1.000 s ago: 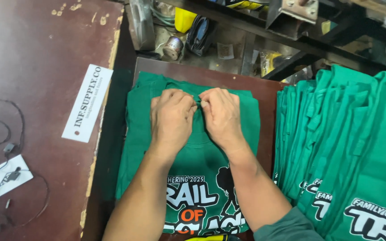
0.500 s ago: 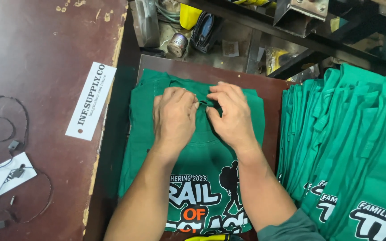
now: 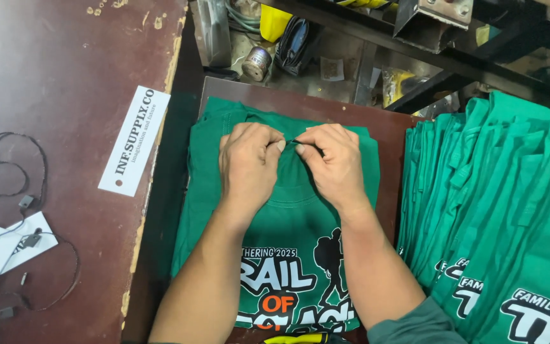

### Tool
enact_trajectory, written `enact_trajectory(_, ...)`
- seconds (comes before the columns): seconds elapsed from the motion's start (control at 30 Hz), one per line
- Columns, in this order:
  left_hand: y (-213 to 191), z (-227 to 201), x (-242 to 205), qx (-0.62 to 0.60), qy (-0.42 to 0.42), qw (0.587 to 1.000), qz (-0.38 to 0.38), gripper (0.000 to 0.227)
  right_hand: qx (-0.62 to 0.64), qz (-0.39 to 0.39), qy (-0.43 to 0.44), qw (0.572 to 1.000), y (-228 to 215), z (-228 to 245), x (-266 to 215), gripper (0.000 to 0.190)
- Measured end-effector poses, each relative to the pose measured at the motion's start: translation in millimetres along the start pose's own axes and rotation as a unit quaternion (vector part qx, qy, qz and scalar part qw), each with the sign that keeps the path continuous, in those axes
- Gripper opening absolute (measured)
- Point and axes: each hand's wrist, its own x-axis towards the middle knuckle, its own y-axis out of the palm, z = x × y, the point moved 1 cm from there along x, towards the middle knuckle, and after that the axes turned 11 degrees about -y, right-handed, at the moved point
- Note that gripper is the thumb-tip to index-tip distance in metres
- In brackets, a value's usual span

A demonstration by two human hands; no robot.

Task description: The person attaches white tags to green t-shirts by threading a string through the collar and securing it. They then fold the shirt and place it on a stack, repeating the process for multiple shirts.

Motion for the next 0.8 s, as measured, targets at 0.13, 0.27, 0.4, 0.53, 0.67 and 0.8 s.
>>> enact_trajectory(0.13, -4, -8, -1, -0.03, 0.026, 0.999, -0.019, 0.008, 0.029, -0.008, -0.015, 0.999, -4, 3, 1, 0.002)
enact_trajectory(0.27, -8, -18, -2, -0.02, 0.096, 0.994, -0.05, 0.01, 0.035, -0.014, -0.024, 0.999, -3, 3, 1, 0.003)
enact_trajectory(0.4, -4, -17, -2, -0.001, 0.139, 0.989, -0.054, 0.011, 0.024, -0.016, -0.031, 0.999, -2, 1, 0, 0.006)
enact_trajectory(0.53, 2, -9, -3, 0.022, 0.12, 0.992, -0.043, 0.008, 0.012, -0.005, -0.04, 0.999, -1, -1, 0, 0.007)
enact_trajectory(0.67, 6, -5, -3, 0.055, 0.102, 0.993, -0.038, 0.008, -0.006, 0.001, -0.044, 0.999, 2, -4, 0, 0.008)
enact_trajectory(0.8, 7, -5, -4, 0.073, 0.097, 0.992, -0.042, 0.009, -0.026, 0.004, -0.042, 0.999, 3, -2, 0, 0.008)
